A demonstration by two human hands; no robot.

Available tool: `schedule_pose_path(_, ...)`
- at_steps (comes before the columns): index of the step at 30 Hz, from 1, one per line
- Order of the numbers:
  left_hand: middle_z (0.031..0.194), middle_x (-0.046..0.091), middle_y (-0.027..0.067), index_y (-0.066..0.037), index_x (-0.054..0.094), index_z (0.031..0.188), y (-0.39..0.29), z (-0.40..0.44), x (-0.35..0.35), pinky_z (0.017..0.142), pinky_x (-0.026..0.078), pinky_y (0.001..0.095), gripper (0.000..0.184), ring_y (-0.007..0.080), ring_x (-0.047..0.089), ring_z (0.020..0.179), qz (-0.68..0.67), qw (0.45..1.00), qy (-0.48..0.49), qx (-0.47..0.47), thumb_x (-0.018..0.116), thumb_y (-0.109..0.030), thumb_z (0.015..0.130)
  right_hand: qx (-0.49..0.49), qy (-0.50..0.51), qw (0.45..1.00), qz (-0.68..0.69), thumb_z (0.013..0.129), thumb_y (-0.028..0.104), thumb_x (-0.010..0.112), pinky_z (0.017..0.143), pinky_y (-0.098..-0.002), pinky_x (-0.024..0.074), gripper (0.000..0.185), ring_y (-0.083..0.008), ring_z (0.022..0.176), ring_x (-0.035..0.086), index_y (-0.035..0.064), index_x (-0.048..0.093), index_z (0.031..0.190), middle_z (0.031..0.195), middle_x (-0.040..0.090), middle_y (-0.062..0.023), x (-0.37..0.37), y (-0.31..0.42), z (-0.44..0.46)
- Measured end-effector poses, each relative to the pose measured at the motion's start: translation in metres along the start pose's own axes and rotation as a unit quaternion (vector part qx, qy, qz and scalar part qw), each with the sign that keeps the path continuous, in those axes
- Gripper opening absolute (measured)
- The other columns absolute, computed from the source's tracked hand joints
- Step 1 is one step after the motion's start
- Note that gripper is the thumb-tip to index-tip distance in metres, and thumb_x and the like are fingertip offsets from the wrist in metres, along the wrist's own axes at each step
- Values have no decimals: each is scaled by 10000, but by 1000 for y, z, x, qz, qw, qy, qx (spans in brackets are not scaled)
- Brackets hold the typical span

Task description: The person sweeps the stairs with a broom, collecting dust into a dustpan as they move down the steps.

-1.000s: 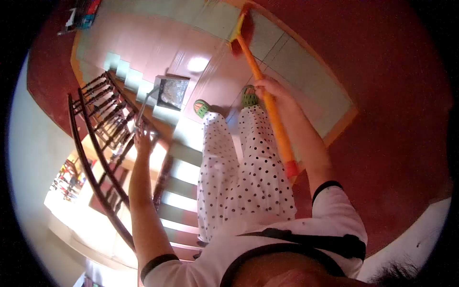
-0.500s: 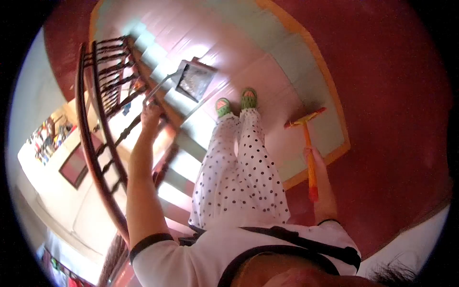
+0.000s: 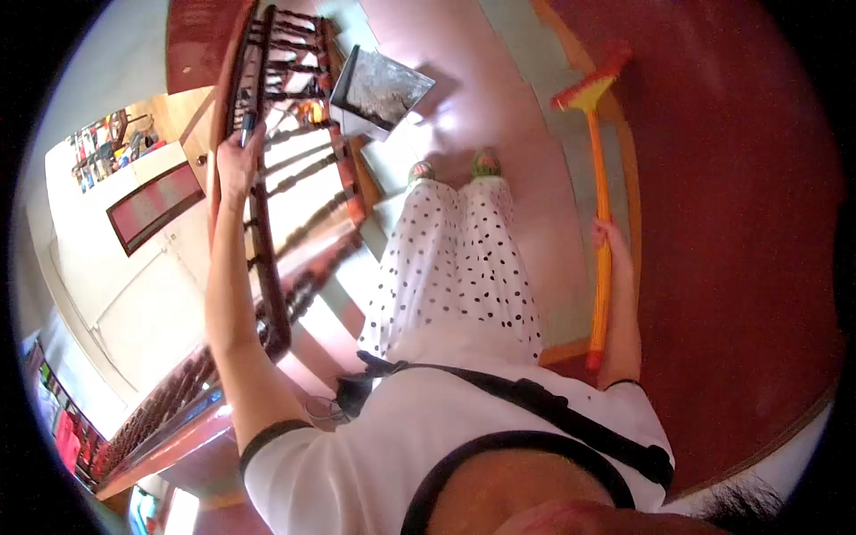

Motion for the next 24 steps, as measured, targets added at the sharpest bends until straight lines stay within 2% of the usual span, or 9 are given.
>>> schedule_pose_path(2, 500, 470, -5, -27, 554, 621, 15, -22, -29, 414, 308, 228, 287, 64, 402, 459, -76, 995, -71, -13, 565, -298, 714, -11, -42, 998, -41, 753, 149, 497, 372, -166, 302, 163, -40, 424, 353, 92, 448, 898, 550, 377, 35, -5, -11, -17)
schedule_pose_path(3, 527, 485, 9, -34, 544, 624, 6, -39, -44, 412, 292, 220, 272, 67, 398, 459, -213, 971, -103, 41, 562, -291, 711, -13, -92, 993, -79, 754, 160, 492, 382, -165, 306, 167, -40, 436, 361, 97, 450, 903, 552, 379, 36, -9, -8, -35)
schedule_pose_path(5, 521, 463, 0, -64, 504, 583, 36, -65, -62, 423, 297, 214, 248, 71, 383, 451, -187, 976, -87, -63, 547, -266, 721, 9, -97, 994, -43, 744, 170, 496, 407, -167, 322, 168, -41, 465, 390, 94, 460, 890, 564, 396, 37, 17, -6, -81)
schedule_pose_path(7, 481, 396, -24, -103, 442, 550, 20, -90, -71, 409, 312, 222, 241, 77, 338, 404, -447, 892, -63, -27, 530, -234, 733, -40, -82, 996, -18, 735, 196, 506, 404, -188, 348, 167, -53, 455, 410, 93, 473, 863, 559, 415, 38, 21, -18, -100)
schedule_pose_path(9, 456, 343, -41, -115, 407, 552, 24, -97, -63, 389, 319, 222, 248, 67, 313, 380, -566, 824, -10, -10, 510, -218, 753, -54, -28, 998, 22, 731, 220, 518, 391, -194, 363, 157, -58, 437, 417, 92, 479, 812, 545, 426, 37, 19, -45, -81)
schedule_pose_path(15, 466, 332, -72, -143, 375, 603, 31, -97, -59, 365, 275, 165, 216, 52, 261, 325, -708, 704, 46, -26, 516, -193, 759, -85, -84, 993, -11, 752, 191, 519, 363, -161, 343, 148, -36, 412, 382, 77, 436, 706, 531, 410, 26, 113, -14, -85)
schedule_pose_path(17, 469, 302, -65, -126, 373, 632, 30, -90, -54, 353, 271, 174, 199, 42, 251, 352, -693, 719, 48, -21, 529, -171, 747, -39, 129, 971, 200, 750, 105, 493, 384, -182, 338, 139, -62, 443, 386, 57, 420, 859, 583, 396, 10, 188, 4, -88)
schedule_pose_path(20, 465, 306, -59, -105, 380, 637, 19, -93, -43, 373, 289, 176, 177, 43, 260, 354, -666, 743, 65, 3, 508, -134, 756, -27, 236, 942, 238, 780, 107, 466, 387, -149, 350, 62, -37, 460, 391, 68, 430, 813, 620, 427, -2, 211, 27, -85)
schedule_pose_path(24, 446, 344, -26, -77, 385, 617, -9, -115, -28, 406, 325, 209, 187, 63, 302, 350, -626, 774, 88, 33, 506, -133, 747, -120, 105, 983, 92, 767, 104, 478, 395, -170, 364, 162, -48, 479, 397, 62, 424, 913, 622, 411, 3, 209, 57, -114)
Point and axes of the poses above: each hand's wrist, its own z-axis towards the middle knuckle, its own x-axis out of the palm, y = z × x, the point moved 10 cm from there along z, towards the middle knuckle
